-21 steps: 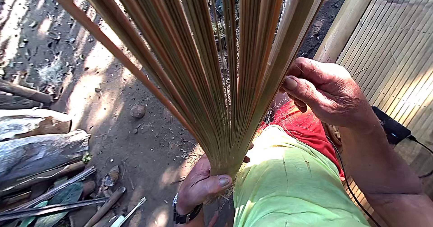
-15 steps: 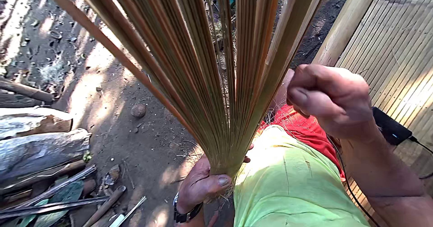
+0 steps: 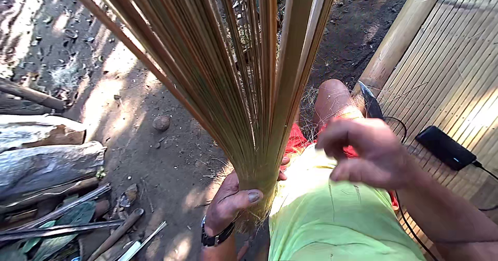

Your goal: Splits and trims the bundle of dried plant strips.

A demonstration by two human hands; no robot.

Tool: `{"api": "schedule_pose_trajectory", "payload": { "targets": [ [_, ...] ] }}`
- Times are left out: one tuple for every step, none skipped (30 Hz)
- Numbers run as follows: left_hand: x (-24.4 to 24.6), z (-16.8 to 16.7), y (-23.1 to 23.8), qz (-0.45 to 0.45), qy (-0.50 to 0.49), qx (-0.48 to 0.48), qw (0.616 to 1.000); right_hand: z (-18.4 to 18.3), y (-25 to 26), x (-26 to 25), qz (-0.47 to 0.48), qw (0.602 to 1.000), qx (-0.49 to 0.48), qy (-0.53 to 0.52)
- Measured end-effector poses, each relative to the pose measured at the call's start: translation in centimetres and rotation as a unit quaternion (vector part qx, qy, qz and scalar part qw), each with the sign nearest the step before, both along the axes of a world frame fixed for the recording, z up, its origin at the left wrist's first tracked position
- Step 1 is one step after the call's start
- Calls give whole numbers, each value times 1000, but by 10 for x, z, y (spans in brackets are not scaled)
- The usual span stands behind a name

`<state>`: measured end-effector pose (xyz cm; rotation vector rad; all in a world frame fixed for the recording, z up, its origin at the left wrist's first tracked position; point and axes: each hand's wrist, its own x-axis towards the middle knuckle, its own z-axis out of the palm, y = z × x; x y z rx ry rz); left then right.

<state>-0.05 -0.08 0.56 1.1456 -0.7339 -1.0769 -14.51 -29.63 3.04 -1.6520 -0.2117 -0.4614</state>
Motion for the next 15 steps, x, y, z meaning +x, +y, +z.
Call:
{"api": "schedule_pose_trajectory", "payload": {
  "targets": [
    [1,-4,3,-3,18,-4,1000,0,-10,7,-52,998,-13,19],
    [1,-8,4,-5,26,-2,1000,0,-17,14,-91,995,-22,44],
    [1,-8,5,-9,29,1,1000,-2,-22,19,-115,991,-27,66],
    [0,-8,4,-12,32,2,999,-3,-25,22,-124,989,-29,82],
    [0,-6,3,-15,34,1,999,-5,-26,24,-123,988,-25,89],
    [-1,-5,3,-16,33,-1,999,-5,-25,26,-118,988,-24,94],
    [-2,-4,3,-17,30,-3,999,-4,-24,26,-107,990,-22,94],
    [-2,-3,3,-19,26,-4,999,-3,-23,27,-97,991,-22,90],
    [-3,-2,2,-20,23,-5,1000,-1,-23,27,-87,993,-24,81],
    [-2,-1,2,-21,25,-6,999,0,-22,27,-78,995,-21,63],
    [-2,-1,1,-23,26,-5,999,1,-22,28,-68,997,-14,41],
    [-1,-1,0,-25,26,-3,999,2,-21,29,-61,998,-1,20],
    [-1,-1,0,-27,25,0,999,3,-20,29,-64,998,10,8],
    [0,-2,-1,-30,24,1,999,4,-18,28,-76,997,13,1],
    [0,-3,-1,-32,21,1,999,6,-17,28,-89,996,10,-3]
  ]
}}
